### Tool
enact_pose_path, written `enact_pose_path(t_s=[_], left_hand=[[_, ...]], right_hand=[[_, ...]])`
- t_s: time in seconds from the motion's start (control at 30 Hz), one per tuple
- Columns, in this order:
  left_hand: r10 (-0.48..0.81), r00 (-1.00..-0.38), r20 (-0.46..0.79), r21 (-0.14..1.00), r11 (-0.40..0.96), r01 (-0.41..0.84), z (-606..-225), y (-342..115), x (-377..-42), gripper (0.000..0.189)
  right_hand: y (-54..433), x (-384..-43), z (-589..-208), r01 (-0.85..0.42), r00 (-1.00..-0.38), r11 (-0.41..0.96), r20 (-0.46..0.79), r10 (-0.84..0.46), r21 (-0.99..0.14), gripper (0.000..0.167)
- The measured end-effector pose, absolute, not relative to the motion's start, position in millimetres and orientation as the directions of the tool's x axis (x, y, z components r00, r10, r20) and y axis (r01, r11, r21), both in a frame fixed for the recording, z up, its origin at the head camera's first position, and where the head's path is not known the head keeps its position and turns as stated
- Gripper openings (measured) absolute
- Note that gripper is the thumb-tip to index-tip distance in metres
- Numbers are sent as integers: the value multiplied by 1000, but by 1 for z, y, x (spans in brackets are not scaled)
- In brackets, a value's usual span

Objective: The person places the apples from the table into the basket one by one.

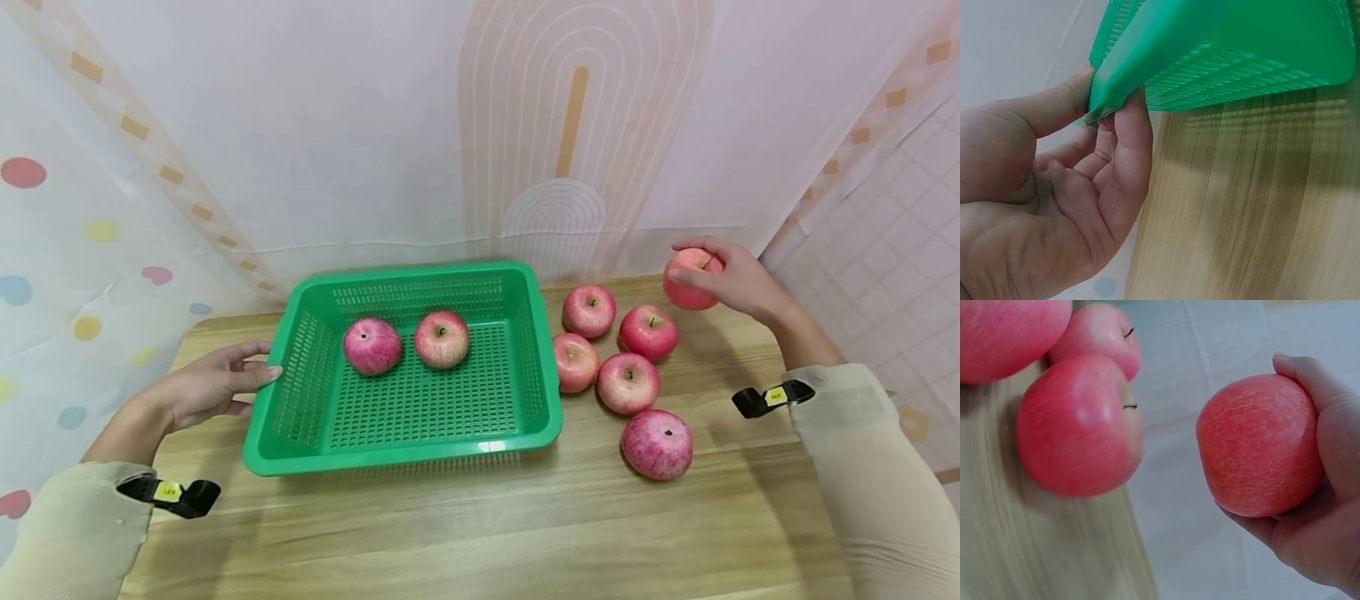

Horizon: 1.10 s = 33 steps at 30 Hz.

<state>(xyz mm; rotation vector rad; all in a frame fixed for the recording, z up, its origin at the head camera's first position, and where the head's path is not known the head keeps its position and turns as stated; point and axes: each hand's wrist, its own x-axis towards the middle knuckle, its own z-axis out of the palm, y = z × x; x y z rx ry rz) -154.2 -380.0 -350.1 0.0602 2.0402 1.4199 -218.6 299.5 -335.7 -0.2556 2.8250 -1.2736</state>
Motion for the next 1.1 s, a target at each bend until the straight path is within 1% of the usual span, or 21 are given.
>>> enact_pose_path(t_s=[0.27, 0.57, 0.87, 1.1], left_hand=[[388, -793, -470, 856, 418, -303, -350, -380, -154, 29], [409, -789, -459, 867, 398, -299, -351, -381, -155, 25], [389, -792, -470, 857, 415, -304, -351, -381, -154, 29], [390, -791, -472, 856, 416, -306, -351, -381, -155, 30]], right_hand=[[286, -216, -321, -177, -974, 634, 43, -221, -753, 50], [267, -213, -308, -184, -968, 609, 33, -250, -771, 47], [251, -209, -297, -187, -956, 611, -1, -293, -770, 45], [244, -211, -293, -201, -948, 609, -4, -318, -767, 44]])
